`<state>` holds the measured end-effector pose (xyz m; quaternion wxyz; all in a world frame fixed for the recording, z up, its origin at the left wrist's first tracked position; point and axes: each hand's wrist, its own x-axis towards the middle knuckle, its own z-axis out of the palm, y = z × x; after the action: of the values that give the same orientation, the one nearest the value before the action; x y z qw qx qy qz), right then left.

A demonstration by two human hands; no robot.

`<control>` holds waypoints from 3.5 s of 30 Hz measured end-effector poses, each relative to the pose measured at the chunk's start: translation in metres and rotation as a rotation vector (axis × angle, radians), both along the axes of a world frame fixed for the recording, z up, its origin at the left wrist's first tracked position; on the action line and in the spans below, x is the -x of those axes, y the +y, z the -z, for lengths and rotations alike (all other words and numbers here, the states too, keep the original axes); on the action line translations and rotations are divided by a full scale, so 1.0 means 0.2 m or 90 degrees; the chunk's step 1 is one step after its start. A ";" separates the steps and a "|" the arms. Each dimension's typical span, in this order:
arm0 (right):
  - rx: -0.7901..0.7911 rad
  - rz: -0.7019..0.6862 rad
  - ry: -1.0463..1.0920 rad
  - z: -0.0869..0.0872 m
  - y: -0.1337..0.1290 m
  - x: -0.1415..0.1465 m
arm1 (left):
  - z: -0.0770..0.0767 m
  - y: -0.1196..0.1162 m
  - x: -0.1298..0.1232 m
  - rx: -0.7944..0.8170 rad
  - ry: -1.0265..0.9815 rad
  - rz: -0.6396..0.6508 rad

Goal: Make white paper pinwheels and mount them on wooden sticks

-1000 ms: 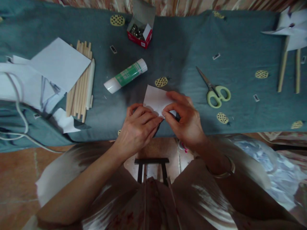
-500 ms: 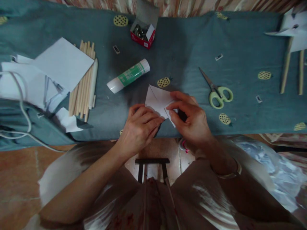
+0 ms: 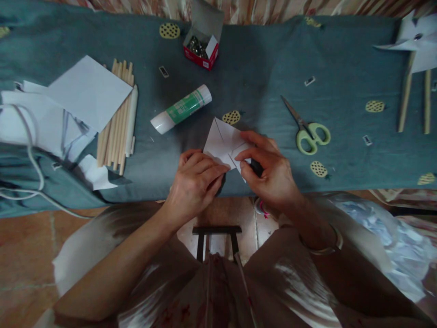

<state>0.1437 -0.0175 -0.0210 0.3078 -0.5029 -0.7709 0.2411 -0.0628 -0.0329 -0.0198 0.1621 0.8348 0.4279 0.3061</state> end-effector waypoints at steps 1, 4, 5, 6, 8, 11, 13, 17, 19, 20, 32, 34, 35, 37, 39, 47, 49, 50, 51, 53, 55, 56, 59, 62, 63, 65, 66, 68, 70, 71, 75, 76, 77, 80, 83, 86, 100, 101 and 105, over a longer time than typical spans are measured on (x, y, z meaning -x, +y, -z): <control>-0.001 0.002 0.004 0.00 0.00 0.00 | 0.00 0.00 0.00 0.001 0.000 0.001; 0.001 0.014 0.013 0.00 -0.01 0.02 | 0.00 0.00 0.00 0.000 0.000 0.002; 0.002 0.018 0.014 0.01 -0.01 0.02 | 0.00 0.00 -0.01 0.000 0.001 0.000; 0.002 0.022 0.015 0.01 -0.01 0.02 | -0.01 0.00 -0.01 -0.001 0.003 -0.001; -0.001 0.026 0.011 0.01 -0.01 0.02 | -0.01 0.00 -0.01 -0.001 0.007 -0.004; -0.022 0.029 0.001 0.01 -0.02 0.02 | -0.02 0.00 -0.01 0.004 0.015 -0.003; -0.031 0.034 -0.009 0.00 -0.02 0.02 | -0.02 0.00 -0.01 0.010 0.015 -0.008; -0.042 0.025 -0.017 0.00 -0.03 0.02 | -0.01 0.01 -0.01 0.018 0.010 -0.018; -0.056 0.012 -0.016 0.00 -0.03 0.01 | -0.01 0.01 -0.01 0.023 0.012 -0.019; -0.066 0.007 -0.017 0.01 -0.03 0.01 | -0.01 0.01 -0.01 0.026 0.013 -0.021; -0.092 -0.010 -0.052 0.01 -0.04 0.03 | -0.01 0.02 -0.01 0.054 0.017 -0.031; -0.090 -0.022 -0.063 0.02 -0.05 0.03 | -0.01 0.02 -0.01 0.068 0.021 -0.031; -0.096 -0.029 -0.066 0.02 -0.05 0.03 | -0.01 0.02 -0.01 0.073 0.023 -0.032; -0.118 -0.039 -0.072 0.03 -0.05 0.03 | -0.01 0.02 -0.01 0.078 0.023 -0.034; -0.136 -0.045 -0.085 0.04 -0.06 0.03 | -0.01 0.02 -0.01 0.078 0.021 -0.033; -0.095 -0.020 -0.103 0.05 -0.07 0.10 | 0.00 0.02 -0.02 0.009 0.043 -0.024; -0.086 -0.024 -0.097 0.05 -0.07 0.12 | -0.01 0.02 -0.02 -0.015 0.059 -0.024; -0.081 -0.025 -0.094 0.05 -0.07 0.13 | -0.01 0.03 -0.02 -0.026 0.066 -0.025; -0.078 -0.026 -0.095 0.05 -0.06 0.14 | -0.01 0.03 -0.02 -0.035 0.072 -0.027; -0.081 -0.031 -0.097 0.05 -0.06 0.15 | -0.01 0.03 -0.02 -0.043 0.078 -0.028; -0.077 -0.038 -0.092 0.05 -0.06 0.15 | -0.01 0.04 -0.02 -0.046 0.074 -0.029; -0.071 -0.041 -0.087 0.05 -0.05 0.16 | -0.01 0.04 -0.02 -0.046 0.071 -0.030; -0.058 -0.040 -0.069 0.06 -0.05 0.16 | 0.00 0.04 -0.01 -0.044 0.074 -0.036; -0.083 -0.038 -0.070 0.06 -0.06 0.15 | 0.00 0.04 -0.01 -0.046 0.093 -0.032; -0.101 -0.037 -0.078 0.06 -0.07 0.14 | 0.00 0.04 -0.02 -0.049 0.097 -0.030; -0.148 -0.031 -0.098 0.06 -0.07 0.11 | -0.01 0.04 -0.02 -0.060 0.100 -0.028; -0.168 -0.026 -0.104 0.05 -0.06 0.09 | -0.01 0.04 -0.02 -0.062 0.102 -0.028; -0.183 -0.008 -0.104 0.04 -0.05 0.05 | -0.01 0.05 -0.02 -0.069 0.105 -0.026; -0.156 0.021 -0.104 0.03 -0.02 0.00 | -0.01 0.05 -0.01 -0.073 0.113 -0.022; -0.132 0.033 -0.104 0.03 -0.01 -0.03 | -0.01 0.06 0.00 -0.079 0.114 -0.020; -0.080 0.036 -0.091 0.02 0.01 -0.07 | 0.00 0.09 0.03 -0.106 0.114 -0.022; -0.078 0.030 -0.088 0.02 0.01 -0.08 | 0.00 0.09 0.04 -0.110 0.115 -0.024; -0.076 0.025 -0.085 0.02 0.00 -0.08 | -0.01 0.10 0.05 -0.115 0.114 -0.025; -0.069 0.019 -0.083 0.00 -0.01 -0.08 | -0.01 0.11 0.07 -0.106 0.121 -0.028; -0.073 0.022 -0.095 -0.02 -0.03 -0.08 | -0.02 0.11 0.08 -0.105 0.116 -0.033; -0.080 0.013 -0.102 -0.03 -0.04 -0.08 | -0.03 0.10 0.10 -0.120 0.097 -0.033; -0.034 0.027 -0.053 -0.07 -0.13 -0.07 | -0.02 0.01 -0.03 -0.128 0.160 0.056; -0.021 0.028 -0.046 -0.07 -0.13 -0.07 | -0.02 0.01 -0.03 -0.122 0.176 0.056; 0.018 0.029 -0.018 -0.09 -0.14 -0.07 | -0.02 0.02 -0.05 -0.158 0.209 0.059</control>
<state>0.1569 -0.0464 -0.0038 0.2953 -0.5279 -0.7598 0.2382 -0.0528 -0.0281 -0.0166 -0.0002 0.9059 0.3686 0.2085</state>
